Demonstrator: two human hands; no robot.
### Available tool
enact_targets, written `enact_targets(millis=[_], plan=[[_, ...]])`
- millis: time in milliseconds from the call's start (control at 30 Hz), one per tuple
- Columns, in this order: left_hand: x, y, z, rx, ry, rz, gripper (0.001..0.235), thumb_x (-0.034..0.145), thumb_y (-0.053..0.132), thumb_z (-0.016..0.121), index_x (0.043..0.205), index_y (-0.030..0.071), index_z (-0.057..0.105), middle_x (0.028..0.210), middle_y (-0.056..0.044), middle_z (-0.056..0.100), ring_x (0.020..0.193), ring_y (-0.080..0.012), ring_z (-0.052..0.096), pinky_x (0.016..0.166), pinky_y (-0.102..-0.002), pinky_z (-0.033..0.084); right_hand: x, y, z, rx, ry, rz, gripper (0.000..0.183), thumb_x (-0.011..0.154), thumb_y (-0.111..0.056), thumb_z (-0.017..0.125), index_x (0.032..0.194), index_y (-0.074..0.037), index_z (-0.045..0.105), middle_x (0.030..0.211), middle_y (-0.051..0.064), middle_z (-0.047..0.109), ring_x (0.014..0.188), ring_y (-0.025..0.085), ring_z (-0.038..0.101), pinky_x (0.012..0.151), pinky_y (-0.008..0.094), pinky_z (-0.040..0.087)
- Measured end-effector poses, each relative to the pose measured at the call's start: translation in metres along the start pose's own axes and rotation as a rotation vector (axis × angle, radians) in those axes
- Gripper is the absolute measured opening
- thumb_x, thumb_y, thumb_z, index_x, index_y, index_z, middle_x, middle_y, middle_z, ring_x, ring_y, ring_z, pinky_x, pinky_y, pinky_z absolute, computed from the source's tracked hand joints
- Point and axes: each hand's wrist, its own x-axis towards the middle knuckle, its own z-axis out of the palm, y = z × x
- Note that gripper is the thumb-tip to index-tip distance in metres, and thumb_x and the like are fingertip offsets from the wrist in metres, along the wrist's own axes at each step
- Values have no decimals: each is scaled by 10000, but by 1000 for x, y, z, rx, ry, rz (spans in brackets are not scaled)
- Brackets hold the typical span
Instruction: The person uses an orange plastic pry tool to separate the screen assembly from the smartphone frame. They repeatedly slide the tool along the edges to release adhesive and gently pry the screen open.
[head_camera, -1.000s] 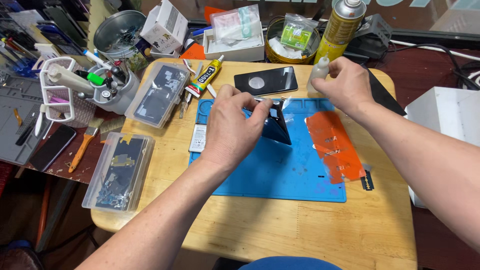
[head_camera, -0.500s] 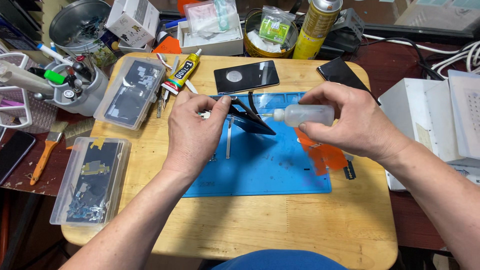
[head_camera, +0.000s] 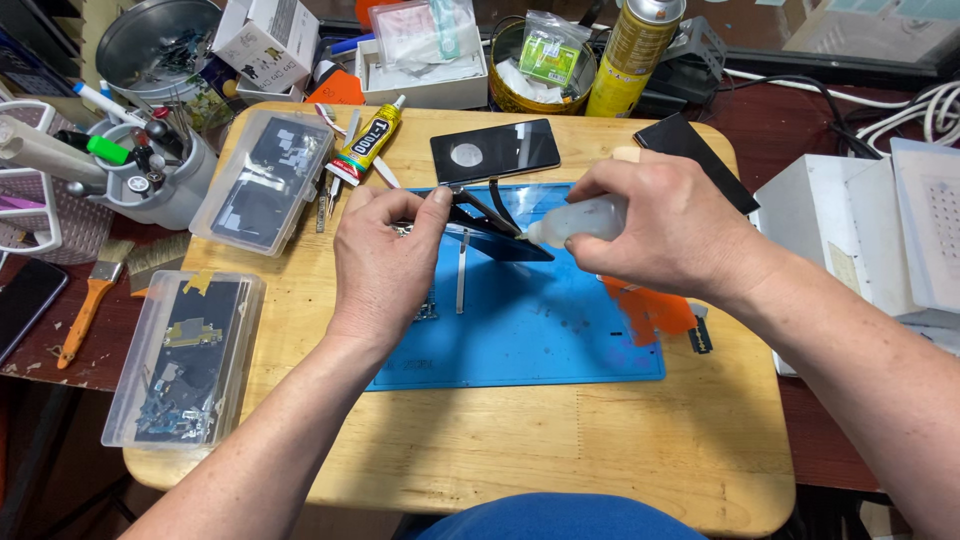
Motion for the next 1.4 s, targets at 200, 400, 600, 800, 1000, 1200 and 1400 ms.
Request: enact_targets(millis=[200,400,600,800,1000,1200,1400], plan=[[-2,-9,3,-52,13,-109,378,943,345,719,749,22,726,777,-82,611,756,-198,610,716,-356,492,14,-17,-5,-92,-18,-55,400,702,-275,746,1020,-31,753,892,181,709,885,321,709,844,424,573],[-7,-13,3,-77,36,-112,380,942,338,720,726,25,720,725,-79,601,727,-193,592,687,-356,489,21,-28,-9,-128,-72,-46,392,698,-264,744,1011,-28,758,919,188,722,912,330,715,886,423,571],[-7,-12,6,-73,44,-104,380,935,333,730,711,26,721,715,-83,598,716,-198,587,679,-364,487,22,-36,-12,-160,-97,-9,396,693,-262,749,1013,-30,760,906,198,728,903,338,718,887,430,570],[-5,-8,7,-85,44,-87,375,931,333,730,717,25,720,754,-91,607,726,-200,604,694,-353,503,20,-39,-14,-145,-107,40,391,698,-258,749,1019,-35,758,913,197,729,896,332,726,868,427,583],[-3,-3,6,-57,2,-88,376,933,339,716,727,25,723,795,-97,621,746,-204,615,700,-358,512,16,-38,-15,-136,-120,84,380,707,-268,751,1012,-41,761,914,194,728,887,327,728,843,424,588],[5,-4,8,-24,0,-106,413,925,372,713,712,19,724,795,-116,636,766,-230,626,743,-386,510,7,3,-20,171,-85,406,346,787,-321,760,1024,-69,770,912,128,756,826,268,729,779,394,585],[9,3,15,53,-20,8,384,913,364,734,734,24,741,777,-159,642,802,-299,623,762,-428,493,-8,92,5,1275,-85,649,352,970,-314,656,1229,-76,683,1115,37,658,1003,161,586,872,356,509]])
